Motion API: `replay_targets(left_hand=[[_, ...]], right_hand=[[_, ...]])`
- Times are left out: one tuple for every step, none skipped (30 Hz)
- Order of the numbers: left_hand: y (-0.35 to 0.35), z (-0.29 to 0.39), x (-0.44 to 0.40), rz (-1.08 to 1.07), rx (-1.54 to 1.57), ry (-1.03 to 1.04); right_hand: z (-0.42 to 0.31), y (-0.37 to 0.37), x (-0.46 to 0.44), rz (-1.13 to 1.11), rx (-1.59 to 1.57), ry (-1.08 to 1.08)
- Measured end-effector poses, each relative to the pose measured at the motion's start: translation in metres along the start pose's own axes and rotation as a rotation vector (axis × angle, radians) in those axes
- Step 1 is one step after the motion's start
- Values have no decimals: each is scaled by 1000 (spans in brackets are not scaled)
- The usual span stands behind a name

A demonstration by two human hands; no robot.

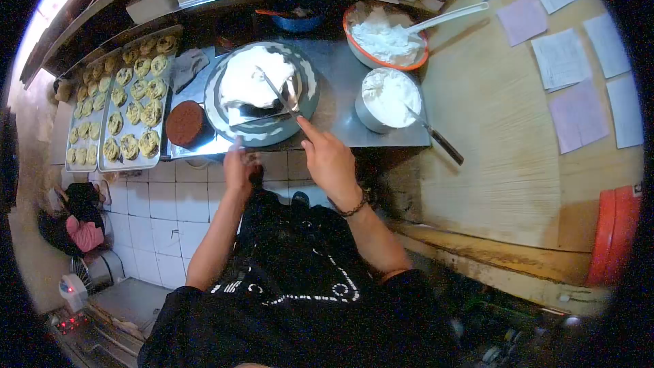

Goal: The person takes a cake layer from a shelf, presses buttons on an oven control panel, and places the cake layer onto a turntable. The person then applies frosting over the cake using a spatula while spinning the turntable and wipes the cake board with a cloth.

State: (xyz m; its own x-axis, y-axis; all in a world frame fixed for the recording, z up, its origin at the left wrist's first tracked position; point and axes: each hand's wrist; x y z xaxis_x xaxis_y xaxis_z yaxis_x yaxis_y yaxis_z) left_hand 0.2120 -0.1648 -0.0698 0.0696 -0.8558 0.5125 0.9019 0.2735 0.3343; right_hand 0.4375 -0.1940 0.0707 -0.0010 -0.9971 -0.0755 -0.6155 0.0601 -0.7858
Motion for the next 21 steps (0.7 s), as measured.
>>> replay_targets(left_hand=[[1,-1,4,-101,-82,-48],[1,-1,7,-206,-167,-87],[3,3,13,-280,-216,-134],[6,8,18,-354,-265,-183],[7,10,20,-429,-315,-231],[4,8,17,-401,-286,-247],[0,6,12,-350,-240,-228],[-3,5,8,-299,-193,-208],[-4,6,7,-248,-147,-188],[-7,6,7,-209,-121,-169],[-9,7,6,-221,-123,-172],[-10,9,7,-232,-125,-175],[-12,11,7,-243,-127,-178],[-14,7,5,-244,-120,-181],[-14,7,6,-239,-102,-175],[-13,8,7,-236,-84,-170],[-13,8,8,-232,-65,-165],[-11,12,11,-206,-18,-107],[-9,19,14,-181,29,-49],[-7,23,16,-156,76,9],[-18,19,6,-174,158,24]], right_hand=[[1,1,-1,9,-6,-14],[3,2,-1,17,-14,-28],[3,3,-1,26,-22,-41],[3,4,-1,18,-20,-35],[3,4,-2,11,-19,-28],[2,3,-2,5,-17,-21],[1,3,-2,-2,-11,-10],[0,2,-2,-9,-5,2],[-1,1,-2,-16,1,12],[-1,2,-2,-21,-3,12],[-1,2,-2,-27,-7,10],[0,3,-2,-33,-11,7],[2,6,-3,-13,-36,-23],[5,10,-3,7,-61,-52],[8,13,-4,26,-85,-82],[10,15,-5,13,-108,-87],[11,17,-6,-28,-156,-82],[11,17,-7,-68,-203,-78],[10,15,-9,-184,-326,1],[9,12,-10,-290,-438,95],[2,-1,-13,-468,-623,266]])
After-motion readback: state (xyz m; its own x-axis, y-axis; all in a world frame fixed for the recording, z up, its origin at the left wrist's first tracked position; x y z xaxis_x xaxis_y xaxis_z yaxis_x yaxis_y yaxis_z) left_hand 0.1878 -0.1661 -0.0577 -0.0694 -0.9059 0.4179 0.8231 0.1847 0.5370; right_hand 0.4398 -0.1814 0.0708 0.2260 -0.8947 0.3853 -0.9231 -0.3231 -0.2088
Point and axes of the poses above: each hand's wrist, its own x-axis away from the middle knuckle, its own y-axis out of the palm, z = x × y, and after that the axes turned 2 degrees about y, right-handed
